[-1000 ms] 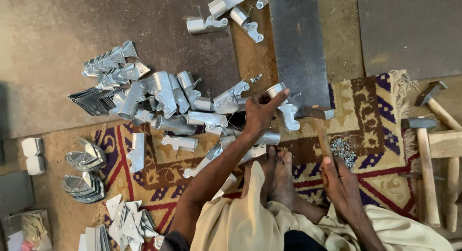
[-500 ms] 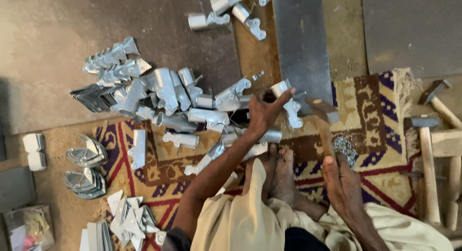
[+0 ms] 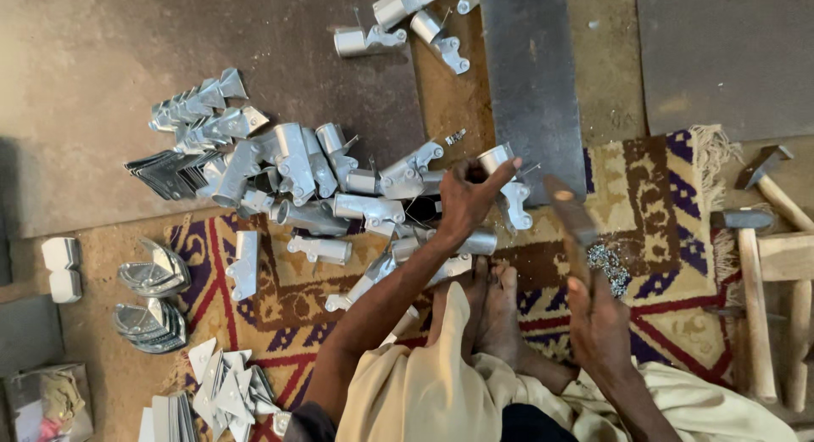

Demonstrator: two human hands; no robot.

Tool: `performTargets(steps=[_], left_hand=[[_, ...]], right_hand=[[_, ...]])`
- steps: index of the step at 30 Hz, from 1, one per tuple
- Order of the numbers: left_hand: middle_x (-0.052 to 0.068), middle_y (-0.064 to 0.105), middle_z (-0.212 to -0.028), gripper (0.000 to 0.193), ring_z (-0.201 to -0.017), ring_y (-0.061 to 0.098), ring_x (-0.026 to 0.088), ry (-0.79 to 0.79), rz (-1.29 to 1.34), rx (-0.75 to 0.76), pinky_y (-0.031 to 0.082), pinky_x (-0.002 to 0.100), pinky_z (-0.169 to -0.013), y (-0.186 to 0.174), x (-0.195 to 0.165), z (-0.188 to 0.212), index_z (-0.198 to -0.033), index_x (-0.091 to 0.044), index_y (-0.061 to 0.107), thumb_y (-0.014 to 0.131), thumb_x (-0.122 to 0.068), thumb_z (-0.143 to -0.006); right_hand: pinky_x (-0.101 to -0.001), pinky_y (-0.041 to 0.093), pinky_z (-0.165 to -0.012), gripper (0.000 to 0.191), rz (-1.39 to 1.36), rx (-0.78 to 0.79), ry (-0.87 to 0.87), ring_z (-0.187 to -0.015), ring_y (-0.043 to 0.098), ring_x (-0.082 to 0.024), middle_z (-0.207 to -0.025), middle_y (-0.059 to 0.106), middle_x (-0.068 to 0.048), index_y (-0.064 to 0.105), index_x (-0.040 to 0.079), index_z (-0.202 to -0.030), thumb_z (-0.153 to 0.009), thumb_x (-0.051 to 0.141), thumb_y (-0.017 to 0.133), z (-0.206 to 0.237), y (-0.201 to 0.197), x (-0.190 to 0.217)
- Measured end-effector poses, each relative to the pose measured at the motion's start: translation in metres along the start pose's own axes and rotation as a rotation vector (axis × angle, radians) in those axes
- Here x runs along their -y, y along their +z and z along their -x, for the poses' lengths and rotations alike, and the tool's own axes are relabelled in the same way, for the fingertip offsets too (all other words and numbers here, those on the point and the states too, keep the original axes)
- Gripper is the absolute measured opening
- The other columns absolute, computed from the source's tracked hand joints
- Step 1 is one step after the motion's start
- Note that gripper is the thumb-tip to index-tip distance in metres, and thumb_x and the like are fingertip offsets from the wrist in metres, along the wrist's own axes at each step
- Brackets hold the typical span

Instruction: The person sits on the floor and hammers aluminum castings one at a time on a steel plate, striking each part to straighten or shape it, then places the worked part onto a growing pile of finished pieces.

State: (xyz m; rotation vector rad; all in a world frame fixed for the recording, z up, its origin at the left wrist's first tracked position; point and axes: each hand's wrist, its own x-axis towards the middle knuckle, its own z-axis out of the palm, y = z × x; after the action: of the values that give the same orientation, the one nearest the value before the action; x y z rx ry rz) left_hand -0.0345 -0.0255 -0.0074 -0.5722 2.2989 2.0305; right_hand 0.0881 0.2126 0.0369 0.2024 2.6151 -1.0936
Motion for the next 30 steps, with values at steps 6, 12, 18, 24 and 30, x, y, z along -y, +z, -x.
performTargets(steps=[6, 12, 18, 24, 30], left_hand=[[0.003, 0.068, -0.062, 0.049, -0.051, 0.064, 0.012, 0.015, 0.051, -0.037, 0.054, 0.031, -0.051, -0.001, -0.007, 0.003, -0.073, -0.006, 0.068, 0.082, -0.052, -0.079], [0.003, 0.063, -0.06, 0.053, -0.053, 0.057, 0.012, 0.064, 0.051, -0.038, 0.048, 0.033, -0.051, -0.001, -0.008, 0.004, -0.069, -0.004, 0.064, 0.083, -0.052, -0.081], [0.003, 0.063, -0.061, 0.055, -0.053, 0.056, 0.012, 0.002, -0.011, -0.1, 0.048, 0.034, -0.051, 0.001, -0.006, -0.011, -0.068, -0.002, 0.064, 0.085, -0.052, -0.08], [0.005, 0.068, -0.063, 0.052, -0.049, 0.063, 0.012, -0.02, 0.19, -0.03, 0.052, 0.031, -0.045, 0.005, -0.009, -0.01, -0.079, -0.004, 0.066, 0.083, -0.052, -0.075], [0.004, 0.063, -0.064, 0.056, -0.05, 0.056, 0.01, -0.038, 0.01, -0.062, 0.047, 0.029, -0.045, 0.007, 0.026, -0.012, -0.082, 0.002, 0.068, 0.084, -0.052, -0.083]], right_hand=[[-0.0375, 0.042, -0.047, 0.041, -0.003, 0.069, 0.145, -0.049, 0.055, -0.021, -0.056, 0.055, -0.009, 0.063, 0.003, -0.104, -0.108, 0.042, 0.051, -0.003, 0.001, 0.007], [-0.0342, 0.041, -0.046, 0.034, 0.082, -0.196, -0.105, -0.051, 0.049, -0.017, -0.063, 0.053, -0.005, 0.063, 0.004, -0.095, -0.099, 0.037, 0.07, 0.002, -0.002, 0.015], [-0.0313, 0.037, -0.034, 0.033, -0.414, -0.069, 0.109, -0.045, 0.047, -0.011, -0.062, 0.054, -0.001, 0.06, 0.005, -0.092, -0.104, 0.035, 0.054, 0.014, -0.025, 0.014], [-0.0377, 0.044, -0.063, 0.042, -0.047, -0.087, -0.538, -0.068, 0.05, -0.021, -0.077, 0.052, -0.008, 0.058, 0.002, -0.102, -0.116, 0.041, 0.047, -0.013, -0.018, 0.001], [-0.0535, 0.047, -0.067, 0.05, -0.15, 0.114, 0.244, -0.076, 0.056, -0.043, -0.08, 0.058, -0.027, 0.065, -0.006, -0.104, -0.113, 0.041, 0.048, -0.024, 0.027, -0.063]])
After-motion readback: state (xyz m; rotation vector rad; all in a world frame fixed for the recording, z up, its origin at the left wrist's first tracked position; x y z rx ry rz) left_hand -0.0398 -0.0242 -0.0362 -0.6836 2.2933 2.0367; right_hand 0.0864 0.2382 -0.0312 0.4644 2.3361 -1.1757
